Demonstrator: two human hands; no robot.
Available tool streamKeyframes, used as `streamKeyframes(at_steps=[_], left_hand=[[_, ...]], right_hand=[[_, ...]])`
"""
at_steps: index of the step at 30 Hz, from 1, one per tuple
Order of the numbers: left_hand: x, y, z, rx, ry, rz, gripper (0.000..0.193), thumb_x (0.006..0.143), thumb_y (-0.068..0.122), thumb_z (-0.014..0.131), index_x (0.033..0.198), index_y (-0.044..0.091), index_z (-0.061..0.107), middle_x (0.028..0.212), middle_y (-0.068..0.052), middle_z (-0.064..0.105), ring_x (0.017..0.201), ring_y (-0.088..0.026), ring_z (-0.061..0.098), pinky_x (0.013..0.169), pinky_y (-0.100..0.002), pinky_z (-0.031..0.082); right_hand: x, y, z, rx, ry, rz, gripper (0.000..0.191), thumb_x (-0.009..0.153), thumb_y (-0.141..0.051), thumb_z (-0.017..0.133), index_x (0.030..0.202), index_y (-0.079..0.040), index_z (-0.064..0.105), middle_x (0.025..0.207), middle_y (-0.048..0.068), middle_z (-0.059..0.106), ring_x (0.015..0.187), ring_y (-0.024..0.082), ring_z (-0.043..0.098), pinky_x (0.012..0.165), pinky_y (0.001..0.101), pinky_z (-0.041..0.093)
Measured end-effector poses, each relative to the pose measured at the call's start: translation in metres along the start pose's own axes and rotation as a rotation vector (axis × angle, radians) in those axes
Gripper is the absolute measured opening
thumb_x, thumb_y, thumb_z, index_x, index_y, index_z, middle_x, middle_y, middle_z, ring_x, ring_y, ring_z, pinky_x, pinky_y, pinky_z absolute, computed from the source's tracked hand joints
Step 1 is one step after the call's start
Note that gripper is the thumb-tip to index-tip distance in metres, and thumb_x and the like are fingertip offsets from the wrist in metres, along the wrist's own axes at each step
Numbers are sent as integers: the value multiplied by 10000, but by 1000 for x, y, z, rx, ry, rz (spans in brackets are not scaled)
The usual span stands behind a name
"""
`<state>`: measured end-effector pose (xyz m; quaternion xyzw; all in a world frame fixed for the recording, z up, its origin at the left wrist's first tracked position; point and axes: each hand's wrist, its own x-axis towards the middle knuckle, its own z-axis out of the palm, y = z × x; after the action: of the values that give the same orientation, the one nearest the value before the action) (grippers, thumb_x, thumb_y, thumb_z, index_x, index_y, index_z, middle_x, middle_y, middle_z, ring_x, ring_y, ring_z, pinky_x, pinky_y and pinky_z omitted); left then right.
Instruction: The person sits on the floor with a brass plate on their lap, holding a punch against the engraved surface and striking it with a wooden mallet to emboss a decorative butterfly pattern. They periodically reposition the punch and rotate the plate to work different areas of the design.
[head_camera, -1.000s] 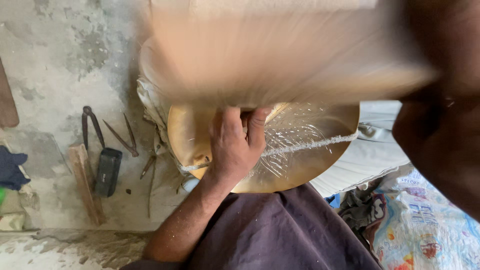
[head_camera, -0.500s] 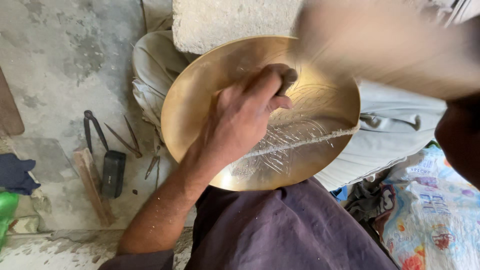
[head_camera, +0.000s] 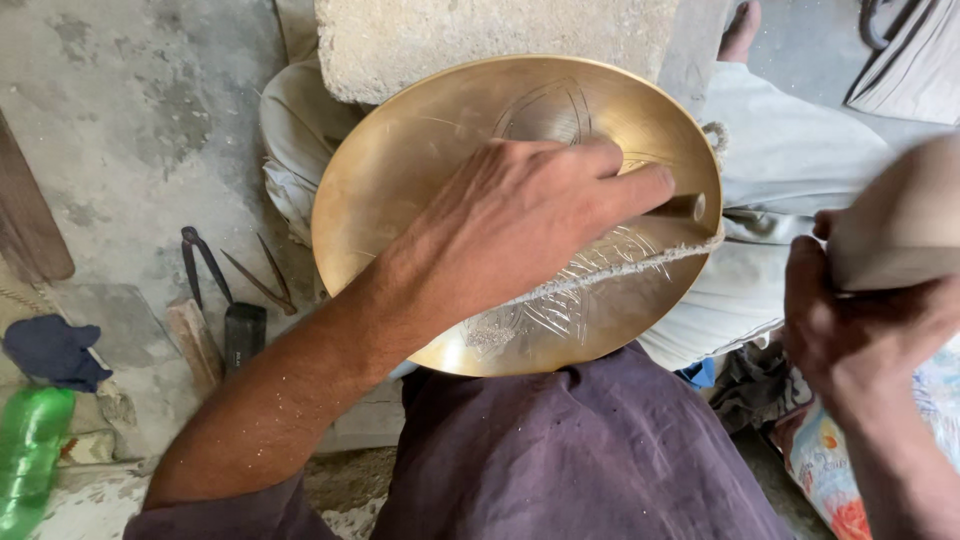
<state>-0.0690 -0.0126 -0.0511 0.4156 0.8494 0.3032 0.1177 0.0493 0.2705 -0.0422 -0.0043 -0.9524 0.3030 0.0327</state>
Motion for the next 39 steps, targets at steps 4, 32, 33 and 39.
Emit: streamKeyframes(at_steps=[4,32,33,39], left_hand=[[-9,3,-2,-42,55,-91,227,1008,21,645,1221,99,634,811,-54,659,704,-148,703,573,-277,557],[-62,4,20,-239,624,-393,255,1110,247,675,1138,31,541,923,-34,632,803,-138,689,637,-253,576],[-64,6,22,-254,642,-402,262,1112,261,665,1135,33,539,917,-29,629,796,-135,688,640,-256,574],[-69,9,39,-285,704,-367,268,1142,286,626,1209,45,528,950,-35,619,834,-147,680,677,-272,584]], right_hand=[[3,-3,-5,-296,-46,-130,340,960,104,710,1261,80,554,1034,230,649,919,284,650,790,344,519],[41,22,-5,-80,-207,15,251,1060,129,551,1302,60,548,1096,229,630,904,309,630,760,324,504],[43,21,-3,-77,-208,23,251,1060,127,552,1301,60,548,1097,227,630,905,308,630,760,323,505],[56,13,6,-77,-202,3,249,1057,119,557,1299,57,549,1104,220,632,910,298,633,761,317,510]])
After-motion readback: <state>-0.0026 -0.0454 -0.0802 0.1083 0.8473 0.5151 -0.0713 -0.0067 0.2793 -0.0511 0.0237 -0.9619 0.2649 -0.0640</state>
